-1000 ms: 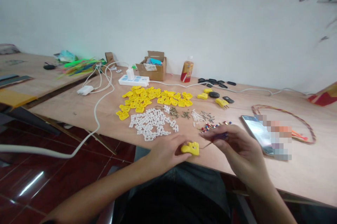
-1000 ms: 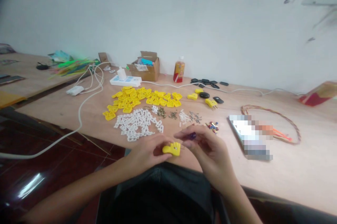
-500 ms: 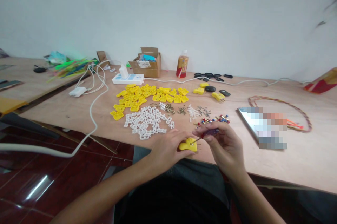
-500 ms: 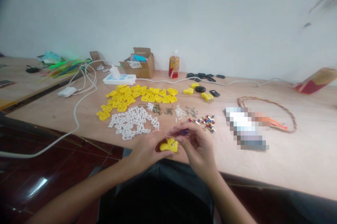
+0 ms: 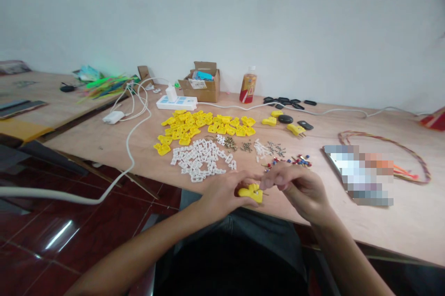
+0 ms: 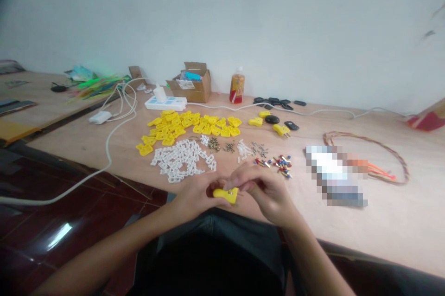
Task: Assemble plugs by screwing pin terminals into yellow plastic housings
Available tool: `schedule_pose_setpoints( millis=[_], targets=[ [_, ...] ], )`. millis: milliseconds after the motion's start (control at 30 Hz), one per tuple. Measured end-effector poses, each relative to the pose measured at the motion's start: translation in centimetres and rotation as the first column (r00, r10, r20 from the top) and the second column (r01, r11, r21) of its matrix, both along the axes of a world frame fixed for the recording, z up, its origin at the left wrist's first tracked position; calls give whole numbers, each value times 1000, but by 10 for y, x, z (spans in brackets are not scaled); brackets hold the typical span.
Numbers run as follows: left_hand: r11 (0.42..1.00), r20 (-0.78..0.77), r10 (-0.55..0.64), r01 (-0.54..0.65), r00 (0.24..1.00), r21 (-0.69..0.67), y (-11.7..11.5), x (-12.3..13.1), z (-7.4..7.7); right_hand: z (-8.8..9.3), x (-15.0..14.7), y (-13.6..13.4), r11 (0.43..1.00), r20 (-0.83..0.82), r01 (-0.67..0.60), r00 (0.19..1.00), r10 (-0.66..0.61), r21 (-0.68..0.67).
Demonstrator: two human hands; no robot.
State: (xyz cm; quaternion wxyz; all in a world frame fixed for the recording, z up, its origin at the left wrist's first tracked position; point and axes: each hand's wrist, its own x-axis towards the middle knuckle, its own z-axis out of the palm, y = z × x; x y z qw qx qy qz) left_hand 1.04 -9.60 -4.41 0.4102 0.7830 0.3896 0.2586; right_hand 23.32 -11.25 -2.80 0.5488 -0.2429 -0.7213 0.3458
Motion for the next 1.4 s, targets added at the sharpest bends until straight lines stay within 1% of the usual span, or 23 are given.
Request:
schedule_pose_setpoints(
  millis=[33, 100, 200, 267, 333, 400, 500, 567, 633, 667, 733, 800, 867, 933, 1033, 1100, 1233, 1300, 1400],
  targets=[
    [1000, 26, -13, 14, 1000, -26, 1, -1, 2, 2, -1, -3, 1000, 5, -5, 1000, 5, -29],
    [998, 65, -37, 40, 997, -42, 2, -3, 5, 8, -5, -10, 998, 20, 46, 999, -45, -46],
    [999, 49, -44, 44, 998, -17, 2, -3, 8, 20, -12, -17, 987, 38, 161, 986, -162, 19],
    [1000, 20, -21, 21, 1000, -16, 2, -3, 9, 27, -15, -16, 985, 51, 171, 984, -172, 37],
    [999, 19, -17, 17, 1000, -39, 3, -3, 9, 30, -13, -11, 991, 71, 129, 989, -131, 22],
    [997, 41, -32, 35, 999, -64, 4, -5, 8, 28, -11, -4, 998, 70, 65, 995, -65, 2],
    [993, 74, -58, 64, 996, -94, 6, -8, 6, 19, -9, 3, 999, 19, -30, 999, 31, -38],
    [992, 84, -74, 82, 994, -98, 6, -9, 5, 13, -11, 2, 995, -28, -54, 998, 52, -85],
    [993, 80, -88, 93, 993, -73, 6, -10, 4, 11, -14, -3, 993, -40, -19, 999, 15, -113],
    [993, 73, -96, 100, 993, -56, 6, -10, 4, 12, -15, -7, 994, -37, 13, 999, -17, -104],
    [993, 53, -111, 113, 992, -29, 6, -11, 4, 14, -15, -12, 995, -40, 82, 996, -85, -55],
    [993, 27, -115, 116, 993, -25, 7, -11, 4, 16, -12, -16, 993, -41, 119, 992, -120, -4],
    [992, 12, -118, 118, 993, -34, 8, -12, 4, 13, -6, -16, 994, -33, 110, 993, -109, 23],
    [990, 27, -132, 133, 991, -37, 9, -12, 3, 8, -2, -14, 998, -39, 67, 997, -66, 21],
    [988, 42, -151, 152, 988, -34, 10, -12, 1, 2, -2, -11, 998, -93, 51, 994, -55, -40],
    [989, 23, -143, 144, 989, -37, 11, -12, 1, 2, -5, -10, 996, -116, 62, 991, -68, -59],
    [991, 5, -127, 127, 992, -50, 11, -12, 0, 5, -5, -10, 991, -149, 133, 980, -132, -2],
    [991, 9, -124, 124, 992, -57, 11, -12, -1, 4, -2, -11, 991, -115, 128, 986, -124, 30],
    [990, 26, -127, 128, 992, -55, 11, -12, -2, 3, 0, -14, 998, -33, 39, 999, -37, 41]
  ],
)
